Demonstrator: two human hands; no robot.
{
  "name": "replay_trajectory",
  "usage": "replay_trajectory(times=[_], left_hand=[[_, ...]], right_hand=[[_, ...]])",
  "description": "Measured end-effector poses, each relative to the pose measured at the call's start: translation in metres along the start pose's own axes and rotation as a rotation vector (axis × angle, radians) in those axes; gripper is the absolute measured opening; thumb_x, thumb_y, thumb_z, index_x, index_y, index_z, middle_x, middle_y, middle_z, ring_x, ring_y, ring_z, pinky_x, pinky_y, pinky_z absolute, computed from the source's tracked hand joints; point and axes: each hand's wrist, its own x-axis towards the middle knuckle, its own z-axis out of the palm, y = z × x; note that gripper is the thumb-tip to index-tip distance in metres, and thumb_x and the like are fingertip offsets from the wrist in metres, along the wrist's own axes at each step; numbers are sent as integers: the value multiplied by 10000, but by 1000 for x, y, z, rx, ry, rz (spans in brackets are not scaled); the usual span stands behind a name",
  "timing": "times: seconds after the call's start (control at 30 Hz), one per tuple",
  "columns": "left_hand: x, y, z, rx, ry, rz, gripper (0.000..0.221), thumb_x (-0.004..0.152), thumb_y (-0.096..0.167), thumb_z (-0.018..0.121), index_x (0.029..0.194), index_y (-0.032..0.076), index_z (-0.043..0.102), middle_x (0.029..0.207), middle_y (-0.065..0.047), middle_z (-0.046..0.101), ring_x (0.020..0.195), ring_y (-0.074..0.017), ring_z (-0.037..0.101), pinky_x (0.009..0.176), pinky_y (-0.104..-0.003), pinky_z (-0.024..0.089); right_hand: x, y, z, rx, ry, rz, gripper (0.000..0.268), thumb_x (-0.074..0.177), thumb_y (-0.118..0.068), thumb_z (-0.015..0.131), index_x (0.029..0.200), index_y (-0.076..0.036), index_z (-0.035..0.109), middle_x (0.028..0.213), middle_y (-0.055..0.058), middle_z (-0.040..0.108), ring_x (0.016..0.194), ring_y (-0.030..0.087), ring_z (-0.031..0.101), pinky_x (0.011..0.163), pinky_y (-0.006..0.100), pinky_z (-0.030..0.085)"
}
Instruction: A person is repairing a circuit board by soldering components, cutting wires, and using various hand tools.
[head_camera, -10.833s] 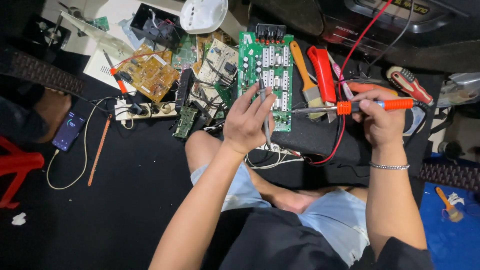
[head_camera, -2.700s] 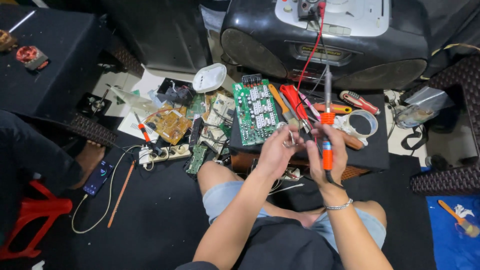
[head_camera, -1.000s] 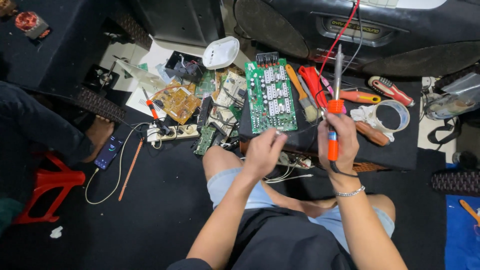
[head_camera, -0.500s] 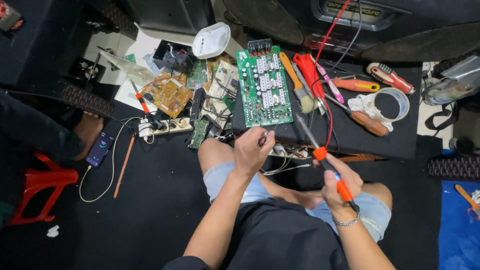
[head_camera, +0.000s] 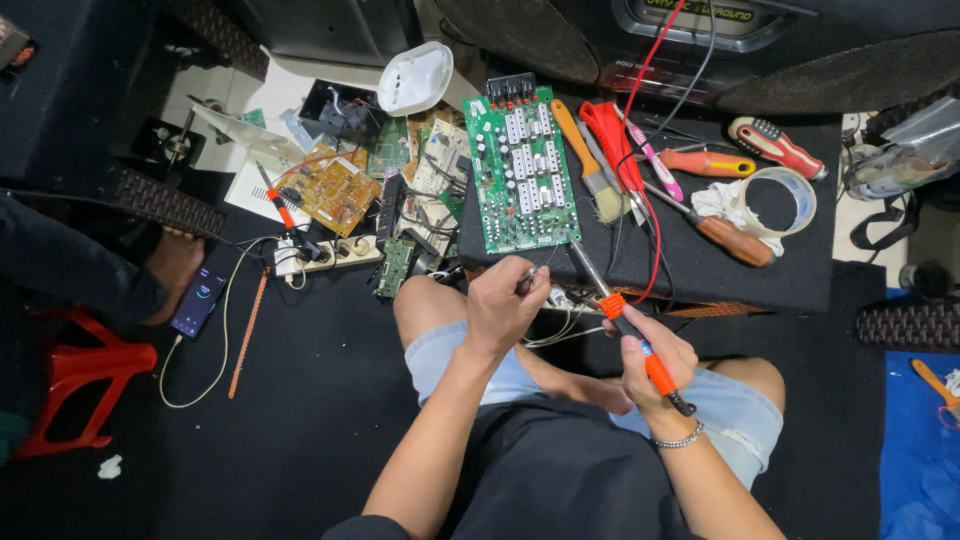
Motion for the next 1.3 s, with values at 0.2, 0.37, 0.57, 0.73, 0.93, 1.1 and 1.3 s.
replay_trajectory(times=[0.2, 0.37, 0.57, 0.73, 0.93, 1.1, 1.3], left_hand=[[0, 3, -1, -19, -6, -16, 182, 844, 143, 771, 712, 105, 651, 517, -40, 510, 507, -267, 610, 485, -314, 506], [0, 4, -2, -30, -12, -32, 191, 839, 139, 769, 702, 106, 641, 513, -39, 501, 504, -274, 603, 488, -316, 504], [0, 4, -1, -31, -16, -34, 187, 844, 143, 770, 704, 112, 649, 518, -33, 510, 509, -265, 612, 492, -319, 509], [2, 6, -3, -54, -35, -42, 201, 863, 135, 755, 701, 103, 640, 515, -27, 505, 496, -251, 602, 488, -299, 507], [3, 8, -4, -37, -39, -49, 229, 850, 134, 764, 675, 101, 620, 505, -43, 496, 495, -278, 593, 487, -318, 502], [3, 11, -4, -51, -59, -73, 253, 864, 123, 748, 664, 94, 595, 500, -43, 483, 480, -272, 579, 478, -307, 488], [4, 9, -2, -20, -67, -72, 267, 856, 132, 753, 653, 107, 582, 503, -36, 485, 492, -266, 588, 476, -301, 489]], right_hand=[[-1, 1, 1, 7, -15, -1, 291, 974, -127, 621, 1068, 127, 727, 800, 207, 767, 677, 308, 764, 630, 375, 592], [-1, 2, 2, 4, -23, -14, 294, 977, -129, 617, 1076, 125, 730, 808, 205, 771, 687, 311, 765, 641, 372, 593], [-2, 3, 2, 1, -35, -19, 293, 975, -126, 620, 1075, 128, 728, 817, 210, 772, 709, 323, 769, 658, 383, 596], [-3, 5, 2, -6, -41, -18, 285, 972, -131, 623, 1074, 113, 731, 811, 199, 773, 708, 320, 770, 667, 387, 595], [-3, 4, 2, -8, -47, -17, 290, 969, -136, 632, 1082, 109, 739, 815, 190, 776, 702, 320, 766, 666, 386, 593], [-2, 4, 1, -57, -84, -56, 282, 947, -116, 651, 1101, 91, 763, 839, 187, 777, 709, 349, 751, 677, 407, 586], [-7, 11, 1, -116, -109, -112, 262, 930, -123, 683, 1094, 52, 788, 888, 190, 768, 740, 388, 734, 668, 441, 581]])
